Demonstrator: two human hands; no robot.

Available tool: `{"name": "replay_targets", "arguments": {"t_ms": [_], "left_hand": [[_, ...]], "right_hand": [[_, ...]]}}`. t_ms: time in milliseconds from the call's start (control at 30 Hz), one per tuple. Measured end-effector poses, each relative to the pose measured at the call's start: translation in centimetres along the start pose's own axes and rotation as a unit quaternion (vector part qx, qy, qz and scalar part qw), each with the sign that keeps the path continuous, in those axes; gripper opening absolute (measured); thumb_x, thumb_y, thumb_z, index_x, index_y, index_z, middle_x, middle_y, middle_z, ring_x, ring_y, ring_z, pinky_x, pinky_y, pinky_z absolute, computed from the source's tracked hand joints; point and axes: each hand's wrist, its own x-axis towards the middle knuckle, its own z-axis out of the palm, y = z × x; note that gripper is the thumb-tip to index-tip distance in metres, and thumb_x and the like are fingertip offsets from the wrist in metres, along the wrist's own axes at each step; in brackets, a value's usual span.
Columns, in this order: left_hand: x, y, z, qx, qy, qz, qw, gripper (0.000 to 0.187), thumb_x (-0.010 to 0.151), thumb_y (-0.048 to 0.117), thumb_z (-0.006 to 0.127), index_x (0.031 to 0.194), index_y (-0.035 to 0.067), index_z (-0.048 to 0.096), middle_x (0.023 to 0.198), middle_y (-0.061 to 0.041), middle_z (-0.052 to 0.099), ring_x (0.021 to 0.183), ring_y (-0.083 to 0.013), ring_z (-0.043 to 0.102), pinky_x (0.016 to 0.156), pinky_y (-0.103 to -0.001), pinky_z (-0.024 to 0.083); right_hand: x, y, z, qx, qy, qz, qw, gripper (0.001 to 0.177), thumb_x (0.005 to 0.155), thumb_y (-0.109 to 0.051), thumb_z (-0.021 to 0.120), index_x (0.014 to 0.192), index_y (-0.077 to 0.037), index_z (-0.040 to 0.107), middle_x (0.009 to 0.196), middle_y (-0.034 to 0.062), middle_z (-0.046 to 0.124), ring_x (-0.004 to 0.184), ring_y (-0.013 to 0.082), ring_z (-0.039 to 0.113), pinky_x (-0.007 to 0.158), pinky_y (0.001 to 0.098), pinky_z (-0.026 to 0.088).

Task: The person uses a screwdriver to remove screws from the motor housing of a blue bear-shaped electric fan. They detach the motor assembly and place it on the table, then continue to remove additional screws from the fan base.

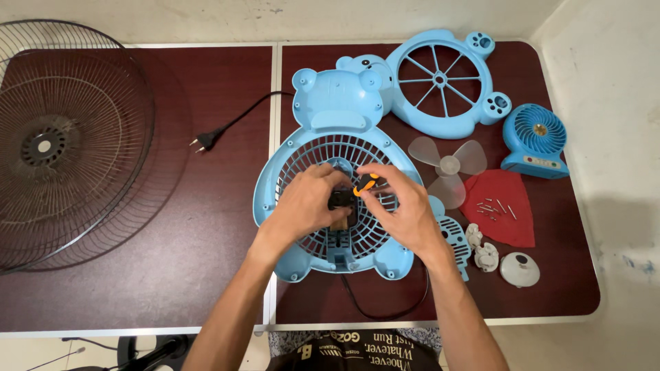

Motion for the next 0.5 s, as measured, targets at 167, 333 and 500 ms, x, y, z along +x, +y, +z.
{"name": "replay_targets", "arguments": {"t_ms": [167,333,500], "left_hand": [[0.4,-0.9,1.3,0.062,0.003,0.032,0.998,0.032,0.067,0.024,0.088,0.094,0.01,0.079,0.095,-0.008,0.069,0.099,-0.0328,0.066,0.086,-0.046,0.052],[1.1,-1.3,2.2,0.074,-0.012,0.046,0.996,0.022,0.07,0.023,0.085,0.087,0.01,0.079,0.091,-0.007,0.069,0.095,-0.0304,0.066,0.083,-0.045,0.051],[1.2,-1.2,2.4,0.061,0.007,0.074,0.995,0.017,0.072,0.02,0.082,0.083,0.008,0.078,0.088,-0.007,0.068,0.093,-0.03,0.066,0.082,-0.046,0.051]], "right_hand": [[-0.3,0.2,-0.2,-0.048,0.049,-0.01,0.998,0.033,0.088,-0.006,0.08,0.118,-0.008,0.069,0.113,0.006,0.074,0.099,0.0173,0.075,0.082,0.0317,0.064],[-0.5,0.3,0.0,-0.045,0.079,-0.006,0.996,0.032,0.085,-0.007,0.082,0.115,-0.007,0.07,0.111,0.0055,0.075,0.1,0.0164,0.075,0.079,0.0305,0.065],[-0.8,0.5,0.0,-0.059,0.089,-0.012,0.994,0.032,0.084,-0.007,0.084,0.113,-0.007,0.07,0.108,0.0053,0.076,0.096,0.0153,0.076,0.077,0.0299,0.065]]}}
